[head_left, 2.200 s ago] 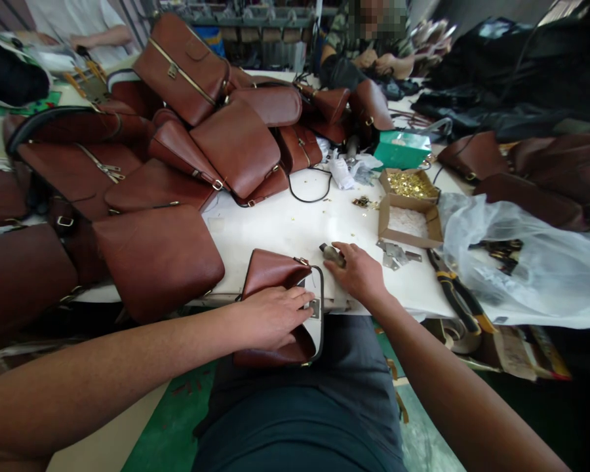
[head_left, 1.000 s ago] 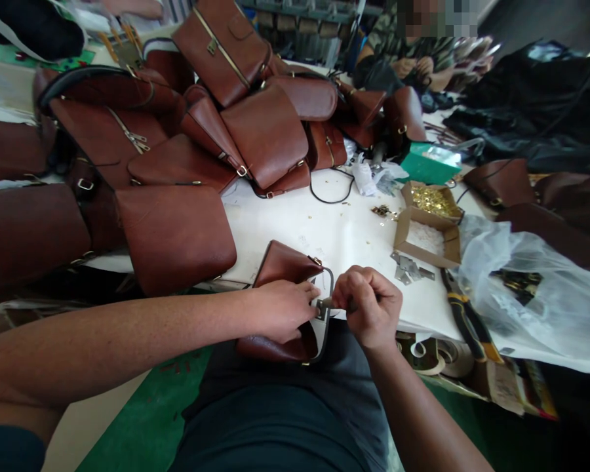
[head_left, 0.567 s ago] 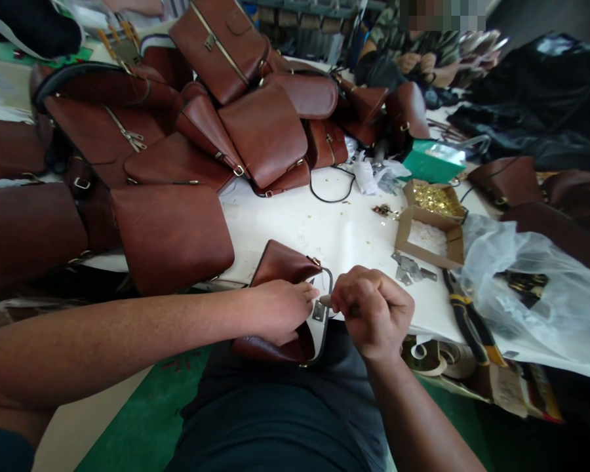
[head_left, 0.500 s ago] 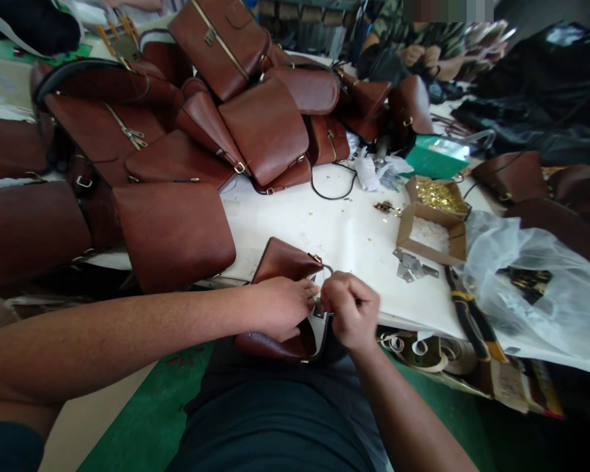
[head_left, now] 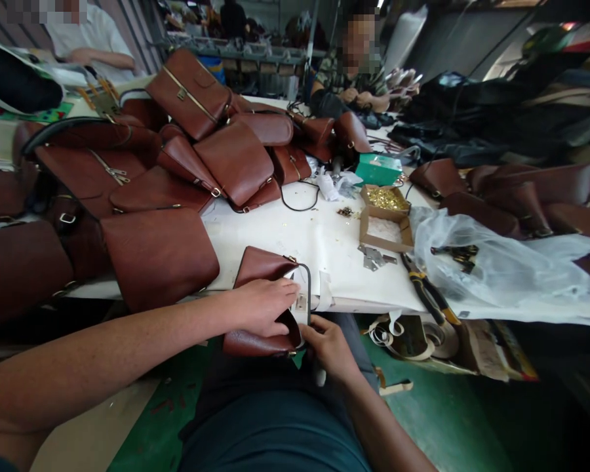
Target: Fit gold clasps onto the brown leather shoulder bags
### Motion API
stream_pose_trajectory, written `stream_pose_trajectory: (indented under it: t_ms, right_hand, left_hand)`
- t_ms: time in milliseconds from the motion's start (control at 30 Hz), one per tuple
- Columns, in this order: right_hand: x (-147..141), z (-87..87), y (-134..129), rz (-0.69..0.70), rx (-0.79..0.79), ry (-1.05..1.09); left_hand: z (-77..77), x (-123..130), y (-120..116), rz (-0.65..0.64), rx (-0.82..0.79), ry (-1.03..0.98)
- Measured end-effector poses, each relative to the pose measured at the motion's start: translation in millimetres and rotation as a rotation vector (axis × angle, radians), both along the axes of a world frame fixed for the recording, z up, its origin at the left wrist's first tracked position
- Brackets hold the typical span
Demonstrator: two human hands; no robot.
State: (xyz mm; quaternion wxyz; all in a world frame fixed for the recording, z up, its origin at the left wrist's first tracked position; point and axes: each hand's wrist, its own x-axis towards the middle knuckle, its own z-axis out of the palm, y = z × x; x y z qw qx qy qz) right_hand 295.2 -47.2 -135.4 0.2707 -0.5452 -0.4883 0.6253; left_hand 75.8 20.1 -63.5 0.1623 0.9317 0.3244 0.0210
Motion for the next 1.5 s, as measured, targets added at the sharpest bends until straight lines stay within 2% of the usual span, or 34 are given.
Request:
stream_pose_trajectory:
  t_ms: [33, 100, 200, 300, 367, 433, 500, 600, 667, 700, 767, 833, 900, 1000, 1100, 1167, 1300, 1500]
  right_hand:
    - [3.0, 8.5, 5.2, 0.03, 0.042, 0.007]
    - [16.6, 36.0, 22.6, 0.155, 0.171, -0.056]
    - [40.9, 93.4, 55.7, 0.445, 0.32, -0.258]
    - [46.3, 147.4, 83.0, 0.756, 0.438, -0.551]
    - [38.1, 168.9, 94.4, 0.901, 0.497, -0.734]
    - [26.8, 174.8, 101.8, 1.0, 0.509, -0.833]
    - [17.0, 167.8, 107.4, 1.069, 0.483, -0.839]
    - [5.7, 148.4, 113.4, 1.131, 0.461, -0.8]
    - [-2.0, 139.9, 114.0, 1.035, 0.51, -0.739]
    - [-6.5, 138.2, 112.7, 0.919, 0.552, -0.659]
    - [-17.3, 138.2, 106.6, 0.568, 0.629, -0.402]
    - [-30.1, 137.5, 97.5, 0.195, 0.658, -0.092]
    - [-42.6, 130.3, 88.3, -0.033, 0.626, 0.153]
    - [-53.6, 105.7, 80.3, -0.11, 0.537, 0.293]
    - [-50.4, 78.1, 79.1, -0.202, 0.547, 0.258]
    - [-44.0, 65.8, 79.3, -0.263, 0.591, 0.223]
    - [-39.8, 56.7, 81.3, -0.33, 0.627, 0.231]
    - [-52.5, 52.1, 95.6, -0.453, 0.582, 0.363]
  left_hand:
    - [6.8, -0.7, -2.8, 0.0, 0.033, -0.015]
    - [25.0, -1.5, -8.8, 0.027, 0.108, -0.083]
    - [51.8, 1.4, -16.5, 0.156, 0.245, -0.278]
    - [59.5, 8.6, -21.6, 0.336, 0.341, -0.42]
    - [49.5, 12.8, -26.2, 0.407, 0.189, -0.43]
    - [29.2, 15.4, -34.0, 0.442, -0.134, -0.443]
    - [2.3, 17.9, -45.3, 0.523, -0.429, -0.548]
    - [-41.3, 27.5, -64.7, 0.704, -0.646, -0.744]
    - [-66.1, 39.1, -76.1, 0.772, -0.714, -0.802]
    - [-76.0, 45.6, -80.4, 0.807, -0.74, -0.836]
    - [-90.2, 57.8, -85.3, 0.882, -0.795, -0.924]
    - [-97.9, 65.6, -84.0, 0.944, -0.842, -1.004]
    - [-101.6, 68.1, -77.3, 0.988, -0.874, -1.061]
    - [-103.8, 66.7, -64.2, 1.064, -0.896, -1.121]
    - [-104.3, 66.9, -56.8, 1.153, -0.953, -1.169]
    - [-103.4, 68.8, -55.9, 1.195, -1.014, -1.198]
    - [-99.9, 71.1, -55.7, 1.234, -1.081, -1.241]
    - [-99.5, 70.8, -52.5, 1.252, -1.107, -1.272]
